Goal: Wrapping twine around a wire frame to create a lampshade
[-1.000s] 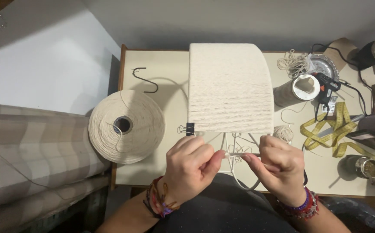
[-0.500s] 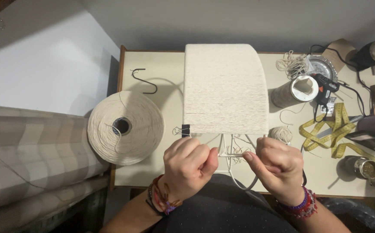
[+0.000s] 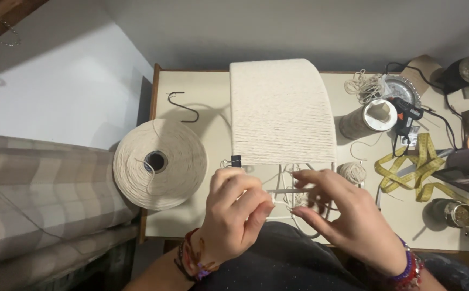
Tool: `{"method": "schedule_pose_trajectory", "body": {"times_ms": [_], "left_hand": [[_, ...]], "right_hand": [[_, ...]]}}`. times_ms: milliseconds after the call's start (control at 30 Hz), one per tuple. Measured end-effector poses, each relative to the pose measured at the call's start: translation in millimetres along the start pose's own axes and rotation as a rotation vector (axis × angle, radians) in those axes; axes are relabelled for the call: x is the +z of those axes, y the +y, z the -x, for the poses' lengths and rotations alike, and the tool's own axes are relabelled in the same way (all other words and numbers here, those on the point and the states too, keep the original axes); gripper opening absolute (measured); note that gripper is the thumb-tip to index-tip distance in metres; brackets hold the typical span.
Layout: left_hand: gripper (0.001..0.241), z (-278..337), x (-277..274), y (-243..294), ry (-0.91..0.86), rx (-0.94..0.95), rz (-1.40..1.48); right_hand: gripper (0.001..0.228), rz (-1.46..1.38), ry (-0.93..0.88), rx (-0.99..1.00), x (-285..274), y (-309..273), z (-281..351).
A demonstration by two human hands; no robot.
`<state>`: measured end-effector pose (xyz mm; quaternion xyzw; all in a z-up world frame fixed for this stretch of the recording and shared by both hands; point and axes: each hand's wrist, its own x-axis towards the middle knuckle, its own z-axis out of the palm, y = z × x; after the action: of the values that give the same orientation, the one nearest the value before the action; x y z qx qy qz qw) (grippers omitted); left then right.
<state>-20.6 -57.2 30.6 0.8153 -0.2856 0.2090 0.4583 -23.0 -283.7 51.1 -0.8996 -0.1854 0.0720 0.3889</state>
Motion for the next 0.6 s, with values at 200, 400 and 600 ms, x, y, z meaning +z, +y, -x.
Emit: {"method": "schedule_pose_trajectory", "body": {"times_ms": [200, 400, 600], "left_hand": [[0.020, -10.2, -7.2, 8.8, -0.023, -0.013, 0.142], [0.026, -11.8, -5.2, 10.6, -0.021, -0.067, 0.088], [0.034, -12.0, 4.7, 12.5, -0.062, -0.094, 0.211]], "right_hand": [[0.019, -0.077, -0.001, -0.096, 11.3, -6.2, -4.1], [0.028, -0.200, -0.095, -0.180, -0.8, 4.8, -6.6], [0.032, -0.790, 0.115, -0.202, 23.9, 8.5, -12.3]]}}
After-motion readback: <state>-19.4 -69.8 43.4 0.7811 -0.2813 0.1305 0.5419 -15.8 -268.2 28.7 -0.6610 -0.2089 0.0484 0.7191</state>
